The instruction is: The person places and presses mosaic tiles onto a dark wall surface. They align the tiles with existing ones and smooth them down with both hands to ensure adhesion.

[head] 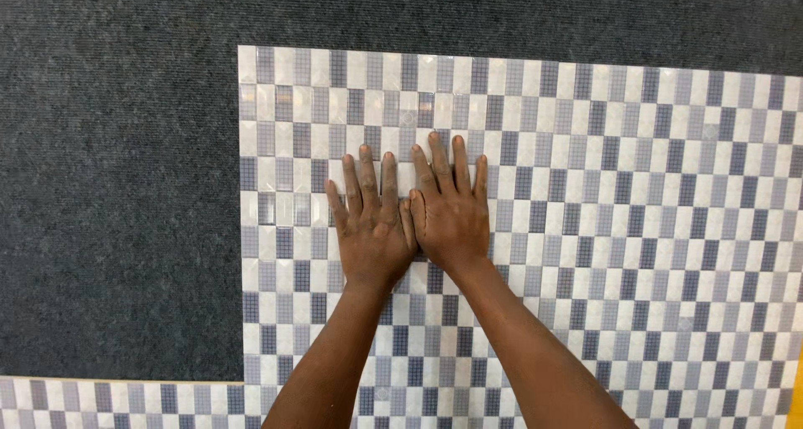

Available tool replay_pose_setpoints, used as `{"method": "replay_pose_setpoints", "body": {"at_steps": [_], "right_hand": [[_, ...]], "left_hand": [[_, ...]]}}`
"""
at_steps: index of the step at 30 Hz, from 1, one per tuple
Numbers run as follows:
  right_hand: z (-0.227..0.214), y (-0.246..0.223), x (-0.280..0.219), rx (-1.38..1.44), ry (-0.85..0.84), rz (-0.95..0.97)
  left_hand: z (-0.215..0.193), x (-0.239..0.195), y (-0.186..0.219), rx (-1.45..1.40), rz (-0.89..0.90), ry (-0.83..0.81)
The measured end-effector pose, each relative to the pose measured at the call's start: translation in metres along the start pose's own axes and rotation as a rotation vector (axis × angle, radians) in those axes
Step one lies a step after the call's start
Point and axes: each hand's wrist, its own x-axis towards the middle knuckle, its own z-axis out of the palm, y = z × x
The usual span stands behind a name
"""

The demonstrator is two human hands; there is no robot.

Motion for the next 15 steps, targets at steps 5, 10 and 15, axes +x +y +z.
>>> {"method": "replay_pose_setpoints", "body": {"at_steps": [5, 10, 15], "right_hand": [[0.001, -0.001, -0.016, -0.015, -0.015, 0.007], [0.001, -0.002, -0.024, -0.023, 0.008, 0.003], [0.001, -0.002, -0.024, -0.027, 0.031, -0.021]], "left_hand": [[0.002, -0.015, 0.002, -0.012, 0.008, -0.006], [0.001, -0.019, 0.002, -0.005, 0.027, 0.02], [0.006, -0.02, 0.0, -0.003, 0.081, 0.001]]}}
